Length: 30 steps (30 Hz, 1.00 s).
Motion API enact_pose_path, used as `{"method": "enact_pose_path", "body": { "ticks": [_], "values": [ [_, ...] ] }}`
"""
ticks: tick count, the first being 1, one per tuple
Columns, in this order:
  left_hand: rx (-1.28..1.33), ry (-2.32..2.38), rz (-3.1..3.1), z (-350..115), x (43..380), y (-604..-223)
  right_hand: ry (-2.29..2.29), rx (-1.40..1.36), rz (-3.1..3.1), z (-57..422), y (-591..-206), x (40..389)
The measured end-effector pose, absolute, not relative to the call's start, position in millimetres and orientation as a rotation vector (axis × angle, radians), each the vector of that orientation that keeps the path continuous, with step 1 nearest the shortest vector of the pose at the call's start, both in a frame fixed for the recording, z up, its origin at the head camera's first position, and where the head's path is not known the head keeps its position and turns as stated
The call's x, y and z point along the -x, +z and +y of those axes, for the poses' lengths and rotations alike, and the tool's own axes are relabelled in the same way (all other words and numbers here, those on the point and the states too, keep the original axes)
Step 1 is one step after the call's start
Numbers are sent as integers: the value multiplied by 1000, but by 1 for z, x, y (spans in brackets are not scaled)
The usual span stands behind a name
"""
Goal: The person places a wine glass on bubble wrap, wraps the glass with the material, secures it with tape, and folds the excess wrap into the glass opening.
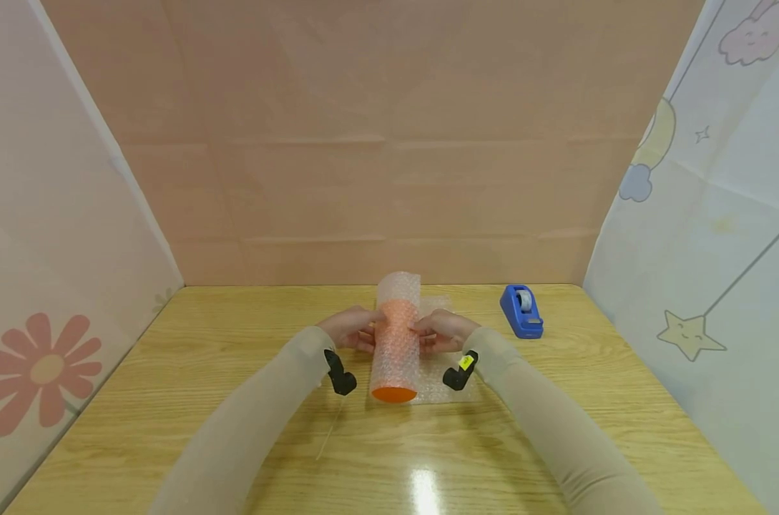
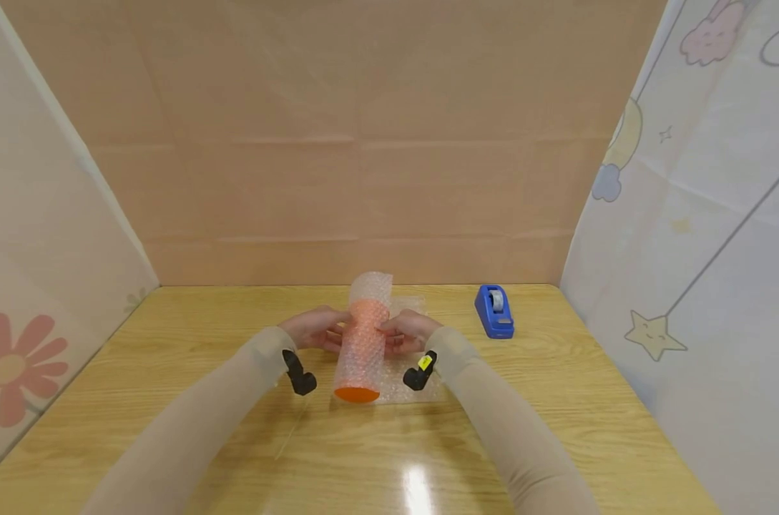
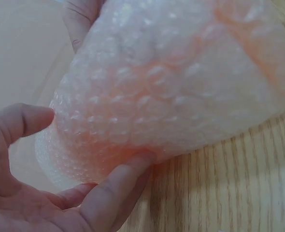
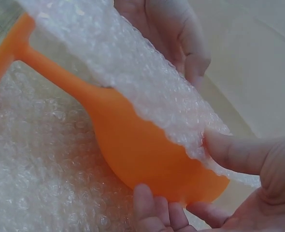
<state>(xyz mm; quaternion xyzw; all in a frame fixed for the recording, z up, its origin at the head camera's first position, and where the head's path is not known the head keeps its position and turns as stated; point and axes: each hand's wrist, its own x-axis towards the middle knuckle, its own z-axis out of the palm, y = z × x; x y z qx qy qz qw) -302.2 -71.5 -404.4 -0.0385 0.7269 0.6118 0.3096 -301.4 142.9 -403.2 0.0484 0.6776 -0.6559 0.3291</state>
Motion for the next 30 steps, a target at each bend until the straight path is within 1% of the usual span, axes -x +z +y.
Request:
{"method": "enact_pose_path", "body": {
  "ticks": [7,11,16,19,30],
  "values": [
    [73,1592,1963,-70,298,-403,-1691,-106,1802,143,-406,301],
    [89,1572,1984,-69,297,-400,-1597,-80,2033,143,-402,298],
    [62,1552,1997,-68,299,-400,-1330,55,2452,141,-393,293],
    [49,1546,2002,-68,300,-401,-1177,168,2582,138,-389,291],
    [35,1555,1987,-66,299,-396,-1046,394,2590,132,-375,294]
  ]
}}
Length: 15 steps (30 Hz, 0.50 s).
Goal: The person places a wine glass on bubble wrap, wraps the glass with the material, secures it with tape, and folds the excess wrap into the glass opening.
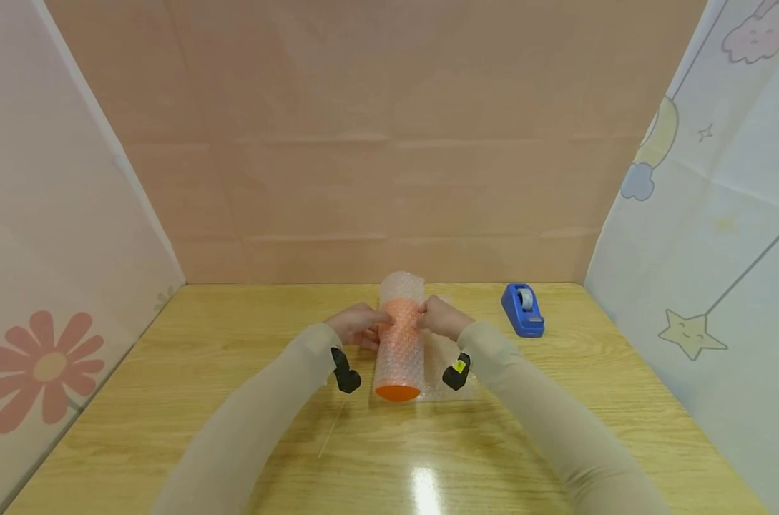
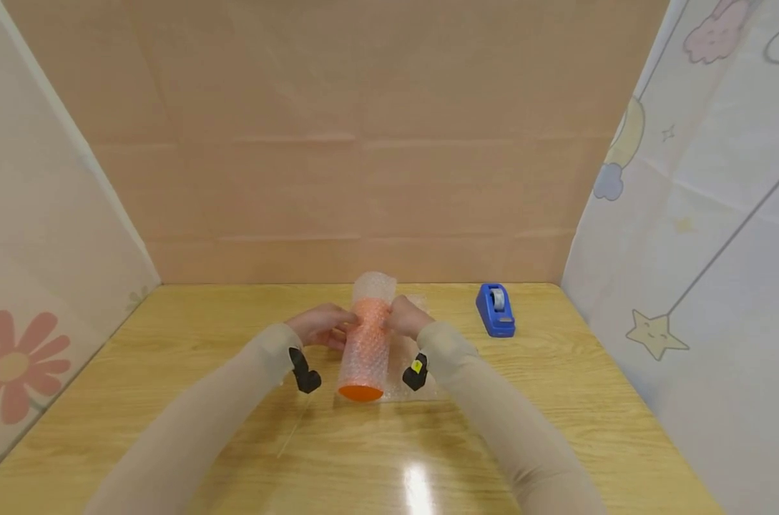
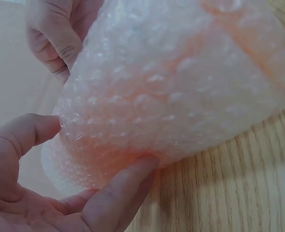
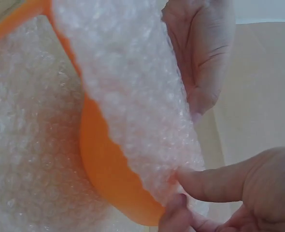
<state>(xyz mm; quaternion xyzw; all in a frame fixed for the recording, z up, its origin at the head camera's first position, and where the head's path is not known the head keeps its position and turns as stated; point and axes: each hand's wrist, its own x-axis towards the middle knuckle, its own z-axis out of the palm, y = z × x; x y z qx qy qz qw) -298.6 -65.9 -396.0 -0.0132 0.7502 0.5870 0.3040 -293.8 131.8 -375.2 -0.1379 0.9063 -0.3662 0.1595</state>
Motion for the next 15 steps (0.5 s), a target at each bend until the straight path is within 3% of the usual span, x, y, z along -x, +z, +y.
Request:
{"method": "enact_pose_path", "body": {
  "ticks": [15],
  "values": [
    [7,1535,1995,-66,298,-393,-1265,140,2447,123,-376,291]
  ]
}}
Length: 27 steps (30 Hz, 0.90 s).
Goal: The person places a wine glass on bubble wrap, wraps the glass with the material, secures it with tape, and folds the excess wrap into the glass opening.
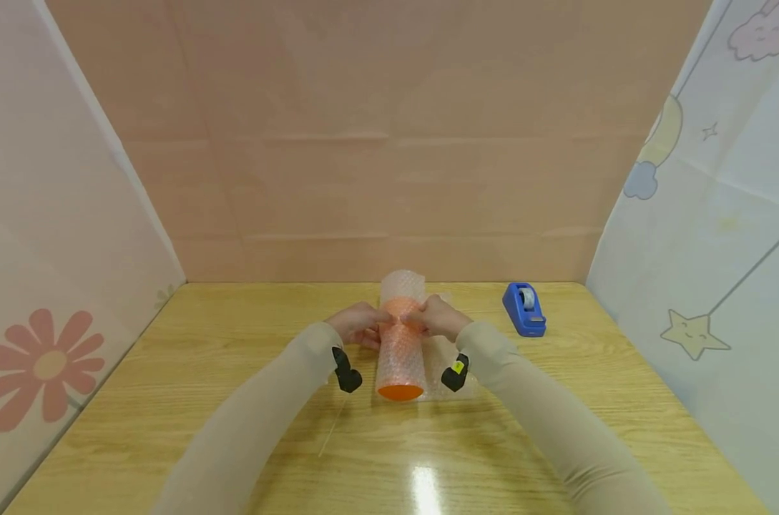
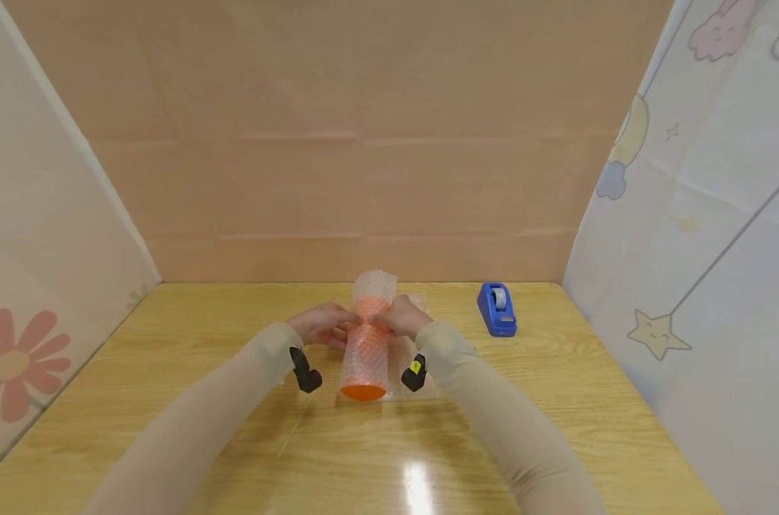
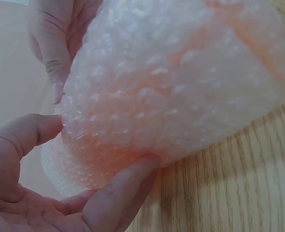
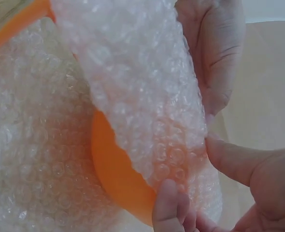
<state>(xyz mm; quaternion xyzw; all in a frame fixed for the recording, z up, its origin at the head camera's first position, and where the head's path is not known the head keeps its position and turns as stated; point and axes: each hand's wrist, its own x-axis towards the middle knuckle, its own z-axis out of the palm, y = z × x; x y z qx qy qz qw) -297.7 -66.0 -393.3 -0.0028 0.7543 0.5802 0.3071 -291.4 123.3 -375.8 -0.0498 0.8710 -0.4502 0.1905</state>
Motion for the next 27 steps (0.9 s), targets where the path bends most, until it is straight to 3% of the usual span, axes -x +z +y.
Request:
{"method": "enact_pose_path", "body": {
  "ticks": [27],
  "values": [
    [58,1547,1994,-64,299,-398,-1329,111,2346,131,-378,289]
  ]
}}
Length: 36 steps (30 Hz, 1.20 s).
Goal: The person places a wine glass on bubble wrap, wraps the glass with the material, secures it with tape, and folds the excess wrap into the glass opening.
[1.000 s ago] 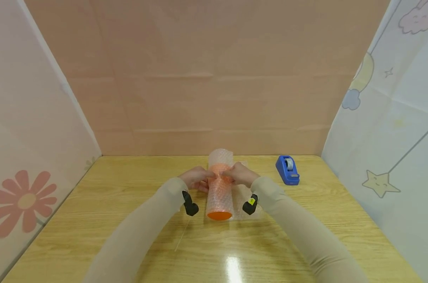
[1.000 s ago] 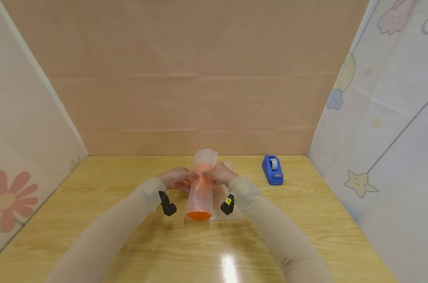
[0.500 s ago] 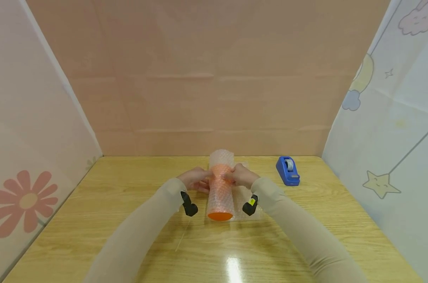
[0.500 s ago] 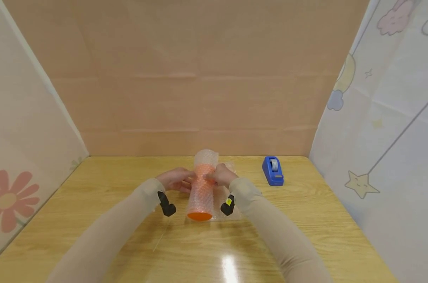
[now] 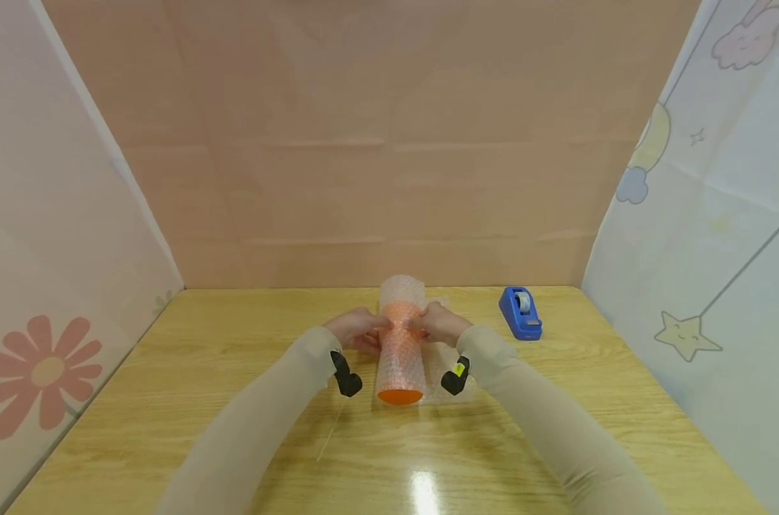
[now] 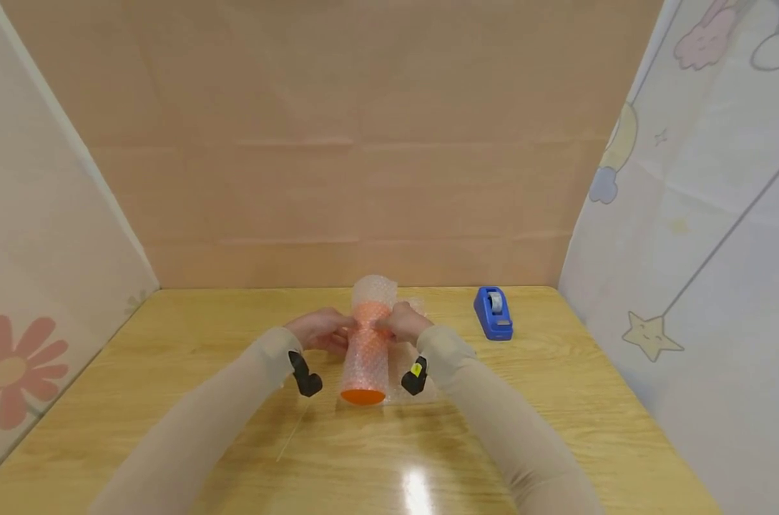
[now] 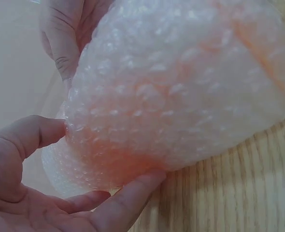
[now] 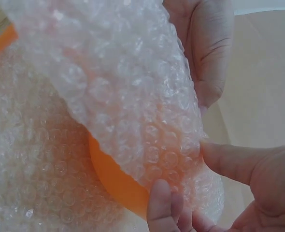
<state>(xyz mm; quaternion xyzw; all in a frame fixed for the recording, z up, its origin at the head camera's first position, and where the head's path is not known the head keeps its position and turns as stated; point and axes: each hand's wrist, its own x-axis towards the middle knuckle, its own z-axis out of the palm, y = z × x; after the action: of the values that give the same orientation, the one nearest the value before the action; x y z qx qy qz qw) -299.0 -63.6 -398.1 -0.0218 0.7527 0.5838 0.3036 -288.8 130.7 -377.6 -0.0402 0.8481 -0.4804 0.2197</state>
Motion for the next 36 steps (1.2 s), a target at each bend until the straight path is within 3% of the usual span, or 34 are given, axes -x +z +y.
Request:
{"method": "enact_pose_path", "body": {
  "ticks": [36],
  "values": [
    [-27,1453,2221,-66,288,-384,-1682,108,1877,140,-403,295]
  ]
}}
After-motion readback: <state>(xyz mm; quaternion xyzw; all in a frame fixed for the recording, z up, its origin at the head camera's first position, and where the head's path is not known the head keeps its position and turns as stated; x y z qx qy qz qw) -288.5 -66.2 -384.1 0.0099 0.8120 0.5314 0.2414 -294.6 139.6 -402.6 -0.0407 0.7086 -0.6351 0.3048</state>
